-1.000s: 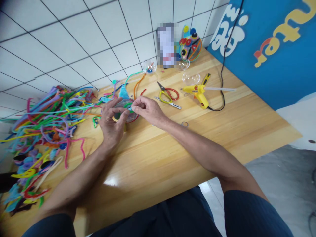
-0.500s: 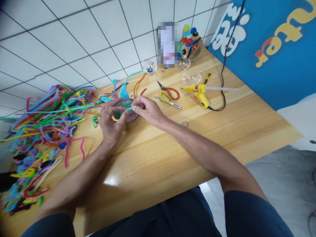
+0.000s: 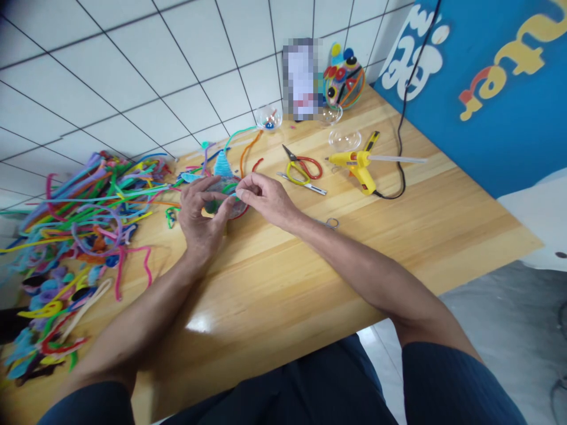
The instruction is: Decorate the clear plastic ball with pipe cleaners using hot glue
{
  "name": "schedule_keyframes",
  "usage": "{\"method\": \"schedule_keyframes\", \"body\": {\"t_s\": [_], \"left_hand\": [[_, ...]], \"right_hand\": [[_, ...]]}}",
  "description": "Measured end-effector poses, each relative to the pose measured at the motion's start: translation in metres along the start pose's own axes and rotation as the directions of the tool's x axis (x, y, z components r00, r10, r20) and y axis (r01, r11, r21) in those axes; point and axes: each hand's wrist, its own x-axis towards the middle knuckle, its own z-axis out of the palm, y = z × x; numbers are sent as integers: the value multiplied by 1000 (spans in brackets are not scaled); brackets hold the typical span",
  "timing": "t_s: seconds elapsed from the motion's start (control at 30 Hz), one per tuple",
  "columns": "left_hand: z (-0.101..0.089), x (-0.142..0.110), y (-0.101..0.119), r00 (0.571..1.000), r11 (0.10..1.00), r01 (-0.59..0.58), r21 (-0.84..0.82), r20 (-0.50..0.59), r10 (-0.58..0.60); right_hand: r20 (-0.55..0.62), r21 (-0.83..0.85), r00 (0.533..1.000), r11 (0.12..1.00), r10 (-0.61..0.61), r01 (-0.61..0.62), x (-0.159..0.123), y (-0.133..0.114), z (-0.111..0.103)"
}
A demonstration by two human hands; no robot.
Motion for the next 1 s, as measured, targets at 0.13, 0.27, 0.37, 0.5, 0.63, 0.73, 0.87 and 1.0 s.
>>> {"method": "schedule_keyframes", "body": {"t_s": [0.13,0.27,0.37,0.5,0.63,0.73,0.87,1.0], "left_hand": [[1,-1,-2,1000,1000,0,-26,-21,-1],[1,-1,-6,999,998,3,-58,-48,-6],[2,-1,-8,1000,999,-7,-48,-27,6],[2,0,-8,999,996,-26,-83,-34,23],[3,1,-6,999,995,-11,-100,-48,7],[4,2,-4,999,997,-2,-74,-51,-2],[6,4,-4,999,999,3,-42,-53,-5],[7,3,-5,999,999,20,-32,-45,-21]], "right_hand": [[-14,36,998,997,63,-62,5,4,-4],[32,67,993,991,113,-115,10,8,-7],[57,65,992,991,113,-116,12,9,-6],[58,14,992,994,108,-109,14,7,-6],[36,-35,993,994,109,-108,15,7,-6],[28,-45,993,993,112,-111,15,7,-5],[20,-34,993,993,117,-116,13,6,-4],[6,-13,992,992,122,-122,12,5,-2]]}}
